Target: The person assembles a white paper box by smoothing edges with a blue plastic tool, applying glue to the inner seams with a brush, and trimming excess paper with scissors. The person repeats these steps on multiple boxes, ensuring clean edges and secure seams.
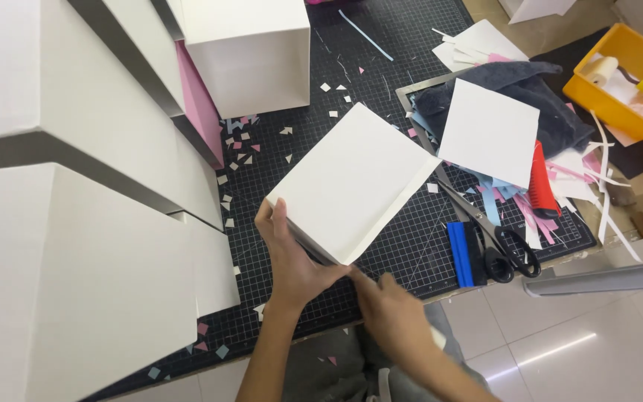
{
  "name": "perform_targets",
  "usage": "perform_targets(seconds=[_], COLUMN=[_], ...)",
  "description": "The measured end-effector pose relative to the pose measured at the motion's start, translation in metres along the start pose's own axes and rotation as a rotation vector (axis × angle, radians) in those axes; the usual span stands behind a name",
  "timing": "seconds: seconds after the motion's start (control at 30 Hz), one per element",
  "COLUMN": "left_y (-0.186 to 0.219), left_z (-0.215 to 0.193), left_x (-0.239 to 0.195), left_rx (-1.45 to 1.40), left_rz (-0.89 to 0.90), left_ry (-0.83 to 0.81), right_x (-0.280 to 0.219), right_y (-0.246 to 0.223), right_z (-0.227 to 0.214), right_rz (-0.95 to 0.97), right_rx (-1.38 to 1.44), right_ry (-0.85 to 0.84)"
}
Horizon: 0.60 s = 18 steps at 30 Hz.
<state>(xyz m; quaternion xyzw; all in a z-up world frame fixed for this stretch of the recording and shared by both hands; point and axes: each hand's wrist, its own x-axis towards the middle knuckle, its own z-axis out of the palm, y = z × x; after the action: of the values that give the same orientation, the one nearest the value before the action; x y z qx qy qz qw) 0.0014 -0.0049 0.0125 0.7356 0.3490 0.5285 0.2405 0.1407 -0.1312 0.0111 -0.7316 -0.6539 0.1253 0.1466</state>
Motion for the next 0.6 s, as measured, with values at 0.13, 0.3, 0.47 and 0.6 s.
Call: perform_targets(seconds=[0.13, 0.3, 0.47, 0.6], left_y=[-0.013, -0.011, -0.009, -0.011], left_z=[0.002, -0.001, 0.001, 0.0], left_x=[-0.002, 0.001, 0.0, 0.0], left_rx=[-0.047, -0.056, -0.017, -0.028], left_rz=[0.01, 0.003, 0.002, -0.012], left_ry=[0.01, -0.007, 0.006, -0.013], right_x=[0.044, 0.065, 0.056, 0.068], right_y=[0.045, 0.057, 0.059, 0.052], right_z=[-0.027, -0.028, -0.037, -0.036], right_rz=[0.239, 0.343, 0.411, 0.435], right_rx=[-0.227, -0.182, -0.115, -0.089], right_ry=[0.057, 0.097, 0.06, 0.077])
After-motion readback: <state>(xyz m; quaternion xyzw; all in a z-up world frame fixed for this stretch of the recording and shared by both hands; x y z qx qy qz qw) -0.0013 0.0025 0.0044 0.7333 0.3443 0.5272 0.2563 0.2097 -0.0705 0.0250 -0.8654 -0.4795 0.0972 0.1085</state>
